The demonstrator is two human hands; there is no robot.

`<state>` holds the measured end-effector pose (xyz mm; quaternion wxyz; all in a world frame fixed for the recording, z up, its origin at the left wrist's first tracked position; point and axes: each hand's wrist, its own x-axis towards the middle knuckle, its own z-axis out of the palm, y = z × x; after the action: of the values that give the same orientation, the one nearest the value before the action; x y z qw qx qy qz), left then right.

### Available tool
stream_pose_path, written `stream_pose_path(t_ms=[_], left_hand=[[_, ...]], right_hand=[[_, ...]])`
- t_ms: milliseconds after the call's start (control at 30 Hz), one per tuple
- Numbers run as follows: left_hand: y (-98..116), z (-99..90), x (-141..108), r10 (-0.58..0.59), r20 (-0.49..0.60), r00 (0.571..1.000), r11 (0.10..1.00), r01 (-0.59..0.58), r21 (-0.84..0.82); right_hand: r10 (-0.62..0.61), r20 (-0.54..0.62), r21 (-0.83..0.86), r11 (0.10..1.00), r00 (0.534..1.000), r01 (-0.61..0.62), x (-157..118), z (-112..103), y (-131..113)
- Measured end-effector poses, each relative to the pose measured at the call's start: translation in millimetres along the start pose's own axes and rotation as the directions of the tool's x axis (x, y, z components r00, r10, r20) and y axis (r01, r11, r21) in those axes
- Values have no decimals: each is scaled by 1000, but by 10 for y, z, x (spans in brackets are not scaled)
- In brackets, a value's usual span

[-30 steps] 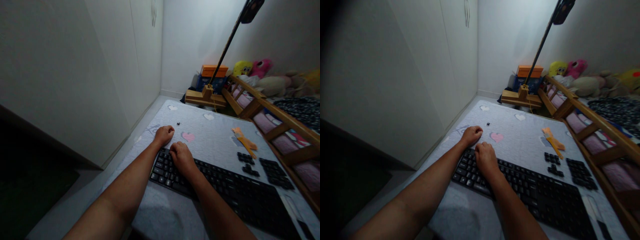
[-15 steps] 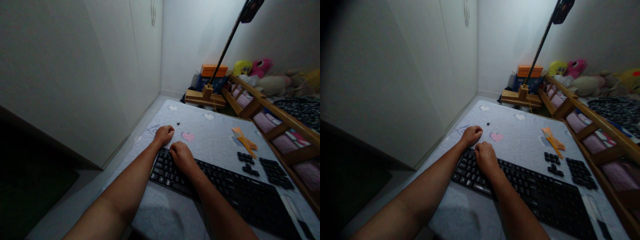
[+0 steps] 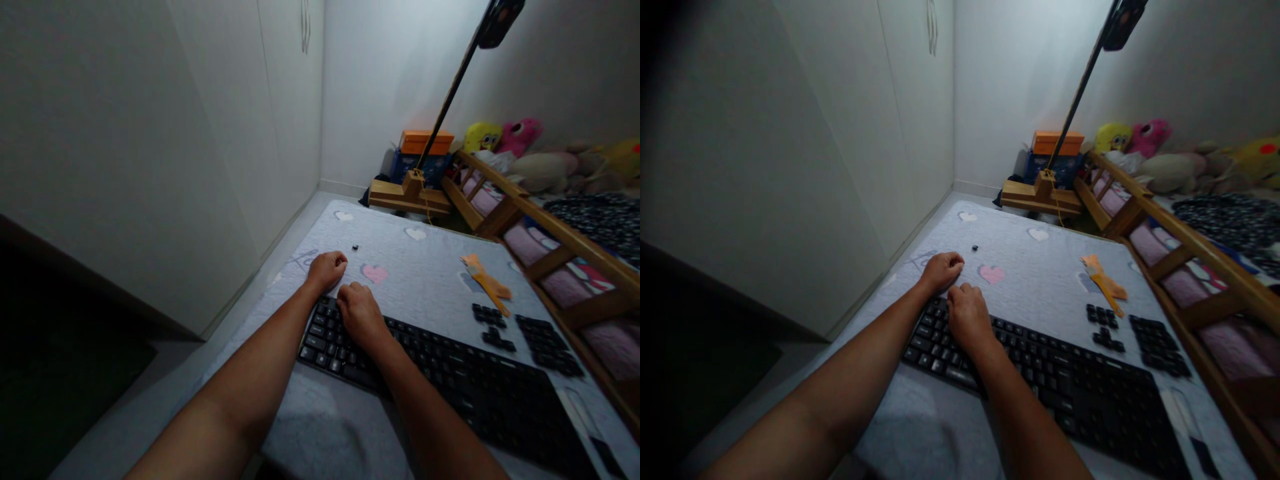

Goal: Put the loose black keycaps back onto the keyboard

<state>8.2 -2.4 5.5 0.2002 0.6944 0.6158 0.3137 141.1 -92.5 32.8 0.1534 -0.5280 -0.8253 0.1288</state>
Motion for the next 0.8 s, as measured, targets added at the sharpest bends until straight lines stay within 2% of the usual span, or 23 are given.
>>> stream_pose_path(t_ms=[433, 800], left_hand=[[27, -21, -7, -10, 7, 1000, 1000, 10, 20], [-2, -4, 3, 6, 0, 1000, 1000, -6, 9]], right_hand=[[-8, -30, -10, 1000, 1000, 7, -12, 66, -11], [-5, 25, 0, 1000, 1000, 5, 22, 74, 12]])
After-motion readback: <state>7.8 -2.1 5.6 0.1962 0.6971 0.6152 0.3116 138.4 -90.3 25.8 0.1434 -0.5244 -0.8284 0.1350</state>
